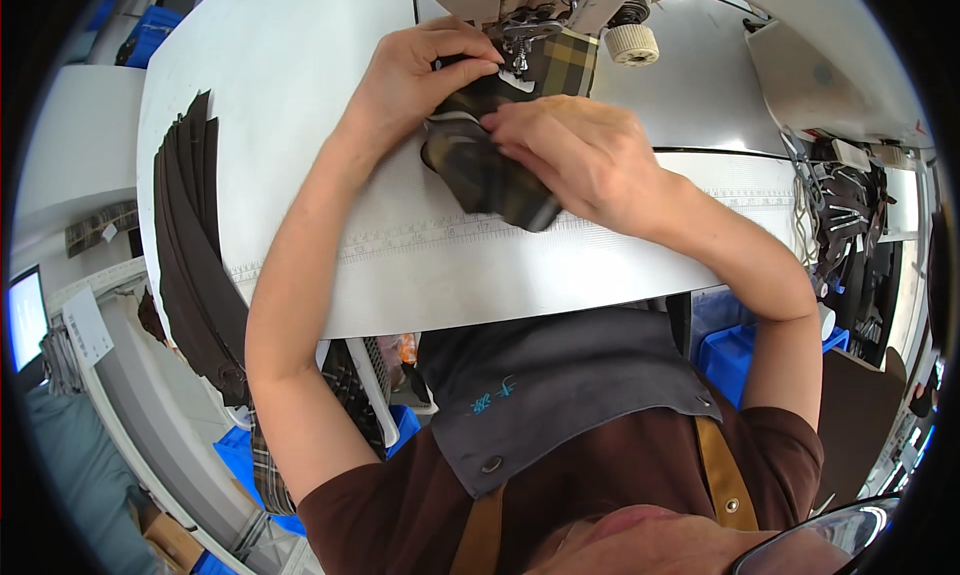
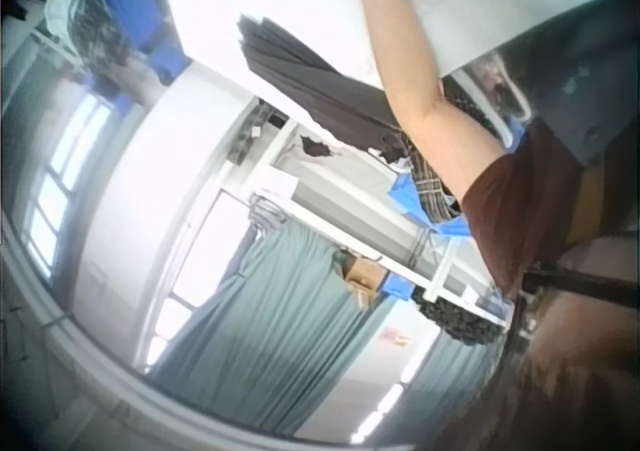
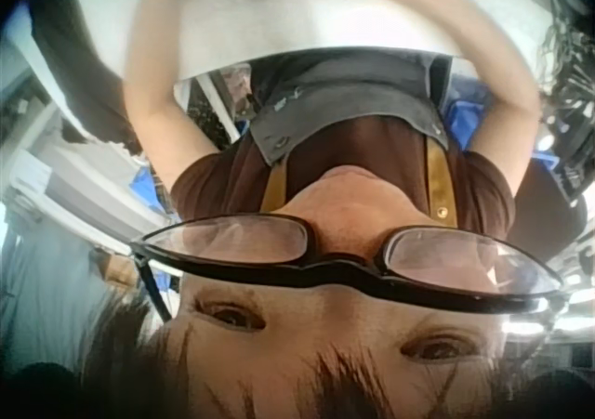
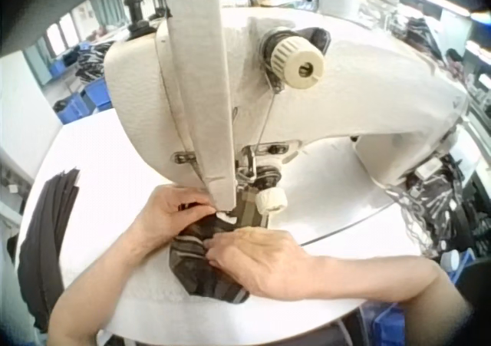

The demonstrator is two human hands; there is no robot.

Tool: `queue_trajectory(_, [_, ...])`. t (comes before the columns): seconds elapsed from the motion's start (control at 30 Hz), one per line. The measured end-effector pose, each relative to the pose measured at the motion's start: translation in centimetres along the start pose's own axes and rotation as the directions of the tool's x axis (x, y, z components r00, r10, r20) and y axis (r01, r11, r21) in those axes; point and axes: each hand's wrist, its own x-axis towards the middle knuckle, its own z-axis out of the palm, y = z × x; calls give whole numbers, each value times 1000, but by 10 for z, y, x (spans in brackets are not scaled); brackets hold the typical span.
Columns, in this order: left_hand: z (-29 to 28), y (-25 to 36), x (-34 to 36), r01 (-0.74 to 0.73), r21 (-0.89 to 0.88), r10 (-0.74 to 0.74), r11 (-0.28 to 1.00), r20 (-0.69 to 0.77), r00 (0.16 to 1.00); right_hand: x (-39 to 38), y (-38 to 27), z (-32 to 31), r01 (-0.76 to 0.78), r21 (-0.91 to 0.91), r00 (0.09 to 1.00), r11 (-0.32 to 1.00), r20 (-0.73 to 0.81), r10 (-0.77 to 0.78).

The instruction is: The person operates a sewing machine to attach zippers to plaid fabric pieces. They guide the fabric under the needle, stitch along the zipper edges, and trim excess thread. The person also uses pliers to adjust the zipper pull and inspects the finished seams.

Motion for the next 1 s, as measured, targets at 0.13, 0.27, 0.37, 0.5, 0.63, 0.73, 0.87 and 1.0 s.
queue_trajectory(0.13, [15, 16, -7, 125, 9, -123, 992, -124, 985, -21, 12, -9, 142, -85, 988, 986, 68, -136])
queue_trajectory(0.27, [16, 17, -5, 213, -8, -213, 977, -135, 968, -17, 5, -11, 189, -163, 977, 968, 134, -168])
queue_trajectory(0.37, [15, 17, -4, 248, -36, -251, 968, -129, 959, -17, 5, -9, 201, -173, 973, 964, 149, -176])
queue_trajectory(0.5, [15, 18, -5, 236, -8, -235, 972, -124, 964, -18, 6, -9, 202, -169, 972, 965, 157, -176])
queue_trajectory(0.63, [18, 19, -6, 162, 12, -158, 987, -147, 976, -18, 6, -9, 205, -164, 971, 965, 160, -179])
queue_trajectory(0.73, [23, 9, -10, -140, 389, 203, 911, -126, 971, -19, 8, -9, 226, -146, 967, 963, 154, -203])
queue_trajectory(0.87, [24, 5, -14, -313, 571, 419, 759, -61, 906, -17, 25, -22, 40, 14, 988, 999, 150, -41])
queue_trajectory(1.0, [24, 4, -15, -325, 598, 433, 732, -40, 901, -6, 47, -23, -76, -146, 982, 986, 162, 99])
